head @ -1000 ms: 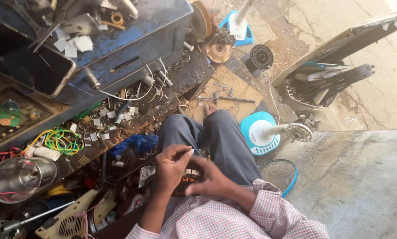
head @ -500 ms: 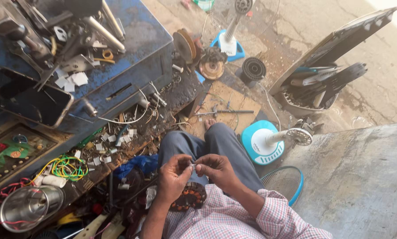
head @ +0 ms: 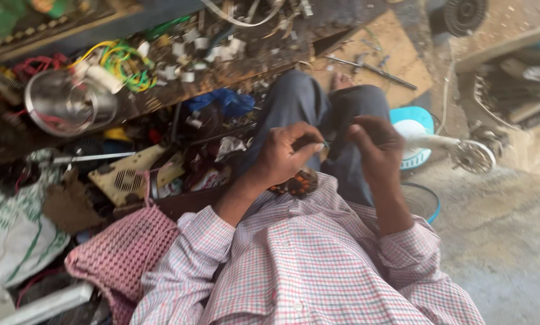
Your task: The person reclines in a chair with a small motor armature on their lap. They cut and trim material with scissors, insert small insulating pieces into the armature's commutator slots by hand, and periodically wipe the part and their hands with a white cloth.
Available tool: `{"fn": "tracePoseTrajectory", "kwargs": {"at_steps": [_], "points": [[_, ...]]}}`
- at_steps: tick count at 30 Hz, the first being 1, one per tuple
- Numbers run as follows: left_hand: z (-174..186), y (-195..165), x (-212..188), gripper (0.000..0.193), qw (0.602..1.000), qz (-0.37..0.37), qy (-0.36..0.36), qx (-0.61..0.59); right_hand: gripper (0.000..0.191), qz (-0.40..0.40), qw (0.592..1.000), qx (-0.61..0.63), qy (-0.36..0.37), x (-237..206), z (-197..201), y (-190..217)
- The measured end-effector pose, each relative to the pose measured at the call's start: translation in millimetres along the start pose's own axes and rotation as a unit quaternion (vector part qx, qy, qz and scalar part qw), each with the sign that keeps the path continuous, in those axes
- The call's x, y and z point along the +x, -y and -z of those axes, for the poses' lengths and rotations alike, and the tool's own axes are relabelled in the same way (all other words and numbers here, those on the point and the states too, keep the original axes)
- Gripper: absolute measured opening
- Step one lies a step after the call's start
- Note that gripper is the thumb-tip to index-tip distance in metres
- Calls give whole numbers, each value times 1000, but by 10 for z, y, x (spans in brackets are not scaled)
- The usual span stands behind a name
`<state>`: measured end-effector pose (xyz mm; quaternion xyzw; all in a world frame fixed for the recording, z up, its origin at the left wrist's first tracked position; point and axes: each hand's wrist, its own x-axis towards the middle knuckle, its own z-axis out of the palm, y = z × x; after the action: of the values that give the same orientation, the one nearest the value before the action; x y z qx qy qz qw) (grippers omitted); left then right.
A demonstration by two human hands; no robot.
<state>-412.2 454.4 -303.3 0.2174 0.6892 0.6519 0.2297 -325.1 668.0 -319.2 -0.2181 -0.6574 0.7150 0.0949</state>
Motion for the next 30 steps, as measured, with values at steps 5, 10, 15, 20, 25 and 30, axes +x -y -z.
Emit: {"fn": "tracePoseTrajectory", "kwargs": {"at_steps": [5, 10, 15, 20, 25, 30], "points": [[5, 88, 14, 13, 994, 22, 10, -102, 17, 42, 998, -45, 28, 232, -177, 232], [30, 139, 22, 12, 999, 28, 15, -27, 16, 95, 992, -63, 49, 417, -456, 505], [26, 180, 40, 12, 998, 53, 18, -40, 14, 129, 986, -91, 51, 521, -581, 684], [4, 194, 64, 14, 999, 27, -12, -13, 16, 151, 976, -152, 45, 466, -557, 725], [-13, 173, 67, 9, 944, 9, -163, -286, 19, 206, 954, -149, 159, -43, -710, 402], [613, -7, -202, 17, 943, -142, -299, -30, 52, 38, 945, -239, 220, -444, -919, -6]]}}
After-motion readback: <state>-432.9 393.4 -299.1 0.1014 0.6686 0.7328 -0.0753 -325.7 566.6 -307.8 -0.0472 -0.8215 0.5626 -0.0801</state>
